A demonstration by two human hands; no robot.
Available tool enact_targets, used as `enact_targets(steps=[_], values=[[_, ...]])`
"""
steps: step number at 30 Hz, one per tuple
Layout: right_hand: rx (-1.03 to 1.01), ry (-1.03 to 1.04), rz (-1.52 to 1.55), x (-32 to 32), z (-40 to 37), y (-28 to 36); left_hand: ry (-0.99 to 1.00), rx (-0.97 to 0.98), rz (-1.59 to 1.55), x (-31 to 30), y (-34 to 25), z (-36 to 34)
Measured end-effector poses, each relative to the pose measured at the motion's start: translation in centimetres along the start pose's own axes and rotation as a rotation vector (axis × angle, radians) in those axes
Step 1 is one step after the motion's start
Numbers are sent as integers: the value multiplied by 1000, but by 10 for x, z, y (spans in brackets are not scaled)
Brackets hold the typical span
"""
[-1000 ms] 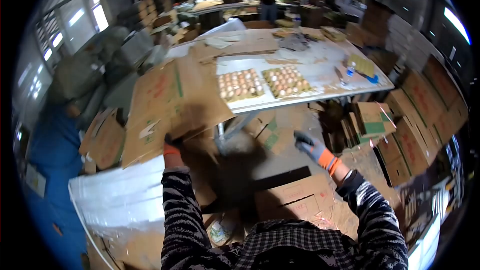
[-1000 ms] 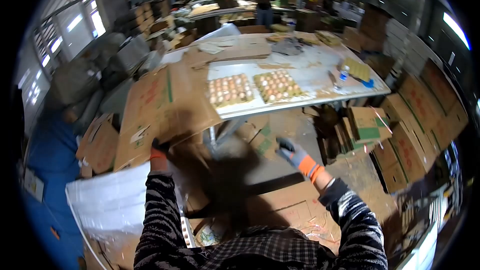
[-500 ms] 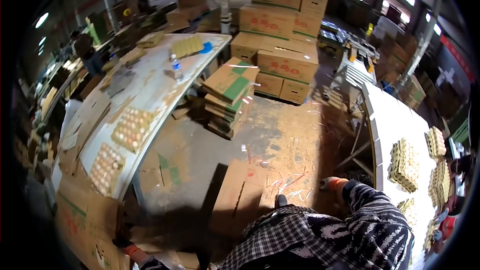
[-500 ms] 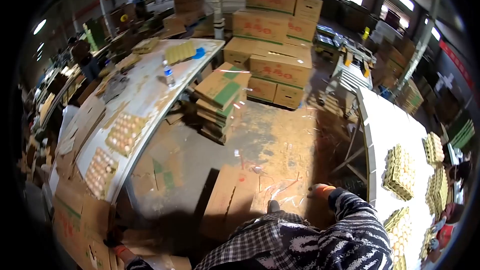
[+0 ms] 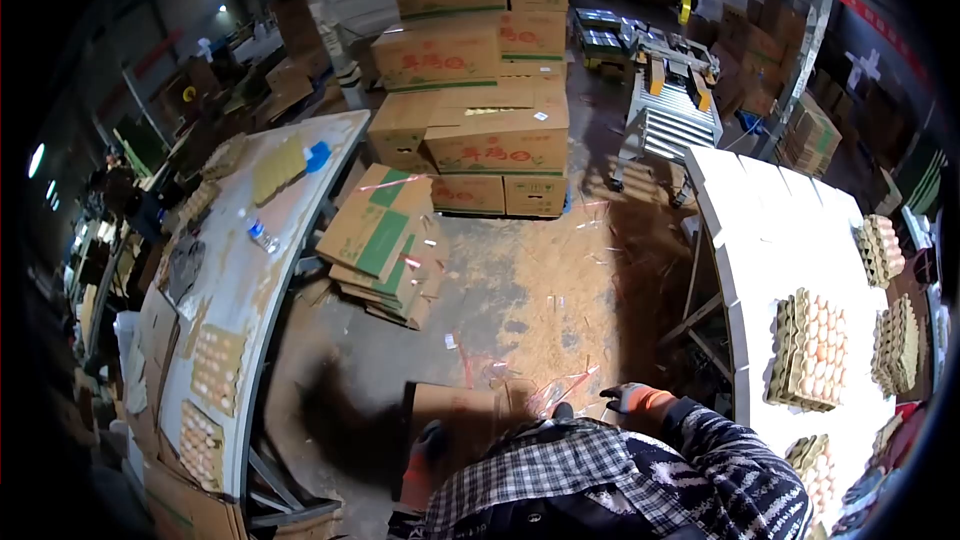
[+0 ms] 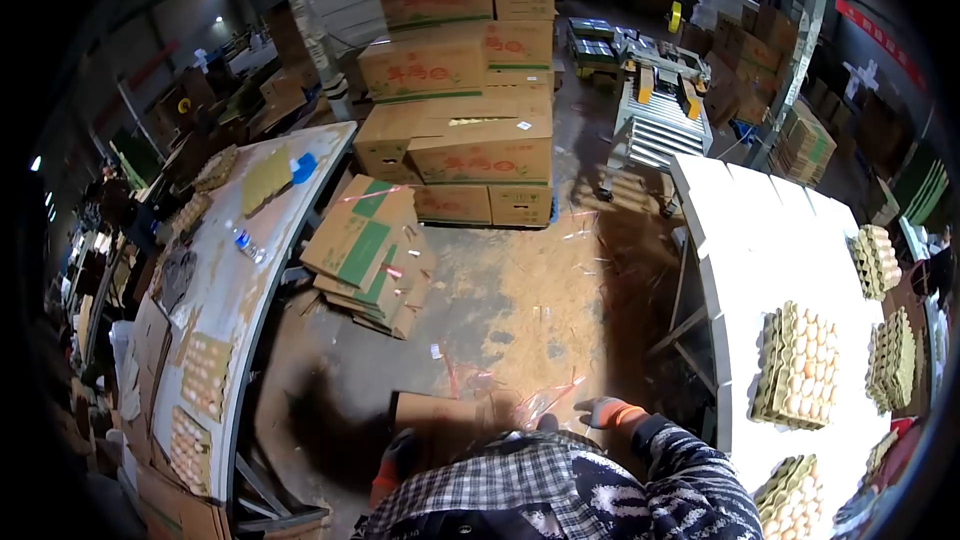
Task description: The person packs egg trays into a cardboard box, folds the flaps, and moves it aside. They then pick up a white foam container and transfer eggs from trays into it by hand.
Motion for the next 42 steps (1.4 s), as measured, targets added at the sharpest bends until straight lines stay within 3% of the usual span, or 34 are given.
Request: enact_targets(steps=[1, 4, 7, 11, 13, 16, 21, 22, 23, 25, 26, 27, 29, 32, 35, 37, 39, 40, 41, 42], values=[[15, -30, 0, -20, -3, -14, 27, -53, -305, 44, -25, -3], [62, -113, 8, -63, 15, -77, 58, -61, 97, 59, -29, 73], [91, -152, 4, -106, 40, -119, 8, -169, -38, 137, -117, 79], [80, -221, -19, -208, 85, -97, -29, -24, 113, 126, -141, 161], [20, -299, 50, -268, 106, -70, 5, 72, 497, 91, -130, 232], [-66, -300, 137, -341, 154, -55, -8, 106, 494, 72, -125, 338], [-99, -389, 182, -465, 229, -56, -15, 198, 896, 157, -282, 445], [-68, -379, 246, -497, 240, -50, 74, 277, 760, 174, -317, 468], [-95, -474, 79, -523, 258, -56, 156, 353, 624, 188, -348, 487], [-66, -548, 57, -585, 286, -48, 216, 629, 546, 174, -355, 596], [-191, -677, 4, -609, 313, -58, 236, 547, 328, 181, -377, 619], [-103, -614, 135, -635, 330, -59, 251, 459, 112, 193, -401, 643], [-162, -761, 45, -683, 368, -58, 332, 451, -47, 239, -474, 650], [-223, -836, -113, -744, 444, -73, 252, 422, 67, 293, -554, 656], [-105, -825, -230, -789, 515, -88, 267, 402, 41, 324, -591, 684], [-130, -787, -239, -813, 550, -100, 188, 392, 18, 340, -611, 706], [70, -663, -403, -814, 582, -116, 152, 461, 163, 339, -614, 749], [178, -554, -576, -830, 570, -91, 38, 312, 165, 347, -622, 778], [164, -526, -572, -835, 569, -93, 69, 380, 68, 361, -634, 786], [0, -454, -619, -838, 572, -94, -20, 310, 36, 370, -643, 800]])
Point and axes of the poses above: each hand's wrist, its own z-axis towards the middle knuckle, its own x-axis out of the palm, y = z × x, the point moved 4 cm from there along z, towards the middle knuckle, and after that the axes turned 5 degrees about y, right-handed, at the moved point
